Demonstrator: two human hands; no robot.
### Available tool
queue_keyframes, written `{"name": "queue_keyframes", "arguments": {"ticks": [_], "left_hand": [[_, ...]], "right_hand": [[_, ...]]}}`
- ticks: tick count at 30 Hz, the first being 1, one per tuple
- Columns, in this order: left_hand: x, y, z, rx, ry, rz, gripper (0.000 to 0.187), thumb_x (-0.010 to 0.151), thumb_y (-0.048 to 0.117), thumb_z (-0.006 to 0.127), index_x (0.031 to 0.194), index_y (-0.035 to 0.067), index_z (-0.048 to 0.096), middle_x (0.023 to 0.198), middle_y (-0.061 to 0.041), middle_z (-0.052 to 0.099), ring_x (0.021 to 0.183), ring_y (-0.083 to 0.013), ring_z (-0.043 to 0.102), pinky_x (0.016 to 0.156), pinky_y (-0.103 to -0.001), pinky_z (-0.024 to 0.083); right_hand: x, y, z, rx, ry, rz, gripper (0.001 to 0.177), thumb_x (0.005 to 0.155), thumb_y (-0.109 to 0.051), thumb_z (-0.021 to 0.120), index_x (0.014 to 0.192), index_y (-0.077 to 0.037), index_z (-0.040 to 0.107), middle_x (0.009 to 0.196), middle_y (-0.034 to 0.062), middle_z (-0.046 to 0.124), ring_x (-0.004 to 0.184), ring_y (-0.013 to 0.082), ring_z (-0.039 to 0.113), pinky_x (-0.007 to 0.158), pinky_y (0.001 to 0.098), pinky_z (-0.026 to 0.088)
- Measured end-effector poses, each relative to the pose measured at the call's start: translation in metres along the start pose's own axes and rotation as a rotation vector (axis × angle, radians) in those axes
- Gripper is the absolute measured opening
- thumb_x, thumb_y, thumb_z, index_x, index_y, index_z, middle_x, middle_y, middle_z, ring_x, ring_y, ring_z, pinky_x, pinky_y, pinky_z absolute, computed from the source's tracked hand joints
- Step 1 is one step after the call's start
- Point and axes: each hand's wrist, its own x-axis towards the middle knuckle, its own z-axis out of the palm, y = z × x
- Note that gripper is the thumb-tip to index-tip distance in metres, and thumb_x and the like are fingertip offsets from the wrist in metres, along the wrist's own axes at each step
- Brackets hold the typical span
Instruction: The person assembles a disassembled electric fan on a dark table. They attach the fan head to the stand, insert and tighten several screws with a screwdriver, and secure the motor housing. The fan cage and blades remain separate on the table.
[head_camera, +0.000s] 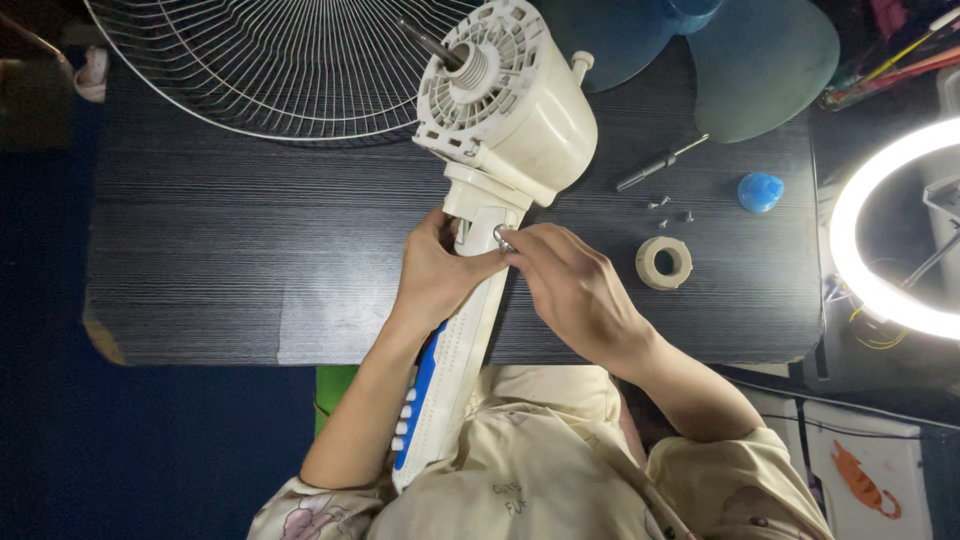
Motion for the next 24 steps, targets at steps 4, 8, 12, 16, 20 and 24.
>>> {"name": "queue_keyframes", "arguments": {"ticks": [4,8,12,16,20,24], "left_hand": [[-0.002,0.004,0.001,0.004,-0.006,0.025,0.056,0.071,0.013,0.088,0.119,-0.003,0.066,0.108,-0.01,0.076,0.098,-0.0138,0.072,0.087,-0.029,0.059],[-0.004,0.009,0.004,0.05,0.004,0.018,0.056,0.071,0.015,0.089,0.119,-0.002,0.067,0.107,-0.01,0.076,0.097,-0.0139,0.072,0.086,-0.029,0.058],[-0.005,0.011,0.005,0.066,0.009,0.004,0.054,0.073,0.015,0.089,0.118,-0.002,0.067,0.106,-0.01,0.076,0.095,-0.0139,0.071,0.084,-0.03,0.058],[-0.005,0.013,0.006,0.074,0.012,-0.032,0.054,0.071,0.017,0.089,0.118,-0.002,0.067,0.104,-0.009,0.077,0.093,-0.0136,0.072,0.081,-0.03,0.059],[-0.004,0.012,0.003,0.07,0.011,-0.042,0.057,0.07,0.018,0.092,0.116,-0.002,0.067,0.103,-0.01,0.077,0.091,-0.0145,0.071,0.082,-0.029,0.059],[-0.004,0.009,0.0,0.013,-0.005,-0.043,0.058,0.069,0.014,0.089,0.118,-0.004,0.065,0.105,-0.011,0.076,0.093,-0.0158,0.073,0.083,-0.029,0.059]], "right_hand": [[0.002,0.001,-0.002,-0.052,0.014,-0.067,0.028,0.091,0.005,0.069,0.119,0.006,0.064,0.106,0.016,0.068,0.094,0.0309,0.072,0.075,0.0372,0.061],[0.005,0.001,-0.005,-0.171,0.005,-0.072,0.016,0.094,-0.003,0.074,0.106,0.003,0.065,0.093,0.012,0.065,0.083,0.0275,0.069,0.065,0.0376,0.058],[0.01,0.004,-0.004,-0.278,-0.057,-0.046,0.019,0.095,-0.011,0.075,0.086,-0.001,0.062,0.082,0.0106,0.059,0.072,0.0241,0.064,0.056,0.0355,0.054],[0.015,0.012,0.004,-0.368,-0.068,-0.064,0.026,0.095,-0.018,0.076,0.077,-0.003,0.062,0.074,0.008,0.06,0.063,0.0221,0.063,0.051,0.035,0.052],[0.007,0.028,-0.002,-0.386,-0.105,-0.103,0.025,0.097,-0.021,0.076,0.079,-0.009,0.066,0.075,0.0045,0.065,0.062,0.0205,0.065,0.052,0.035,0.051],[-0.002,0.079,-0.032,-0.887,-0.031,-0.129,0.021,0.106,-0.027,0.07,0.097,-0.008,0.072,0.098,0.0062,0.074,0.074,0.0181,0.068,0.055,0.0325,0.054]]}}
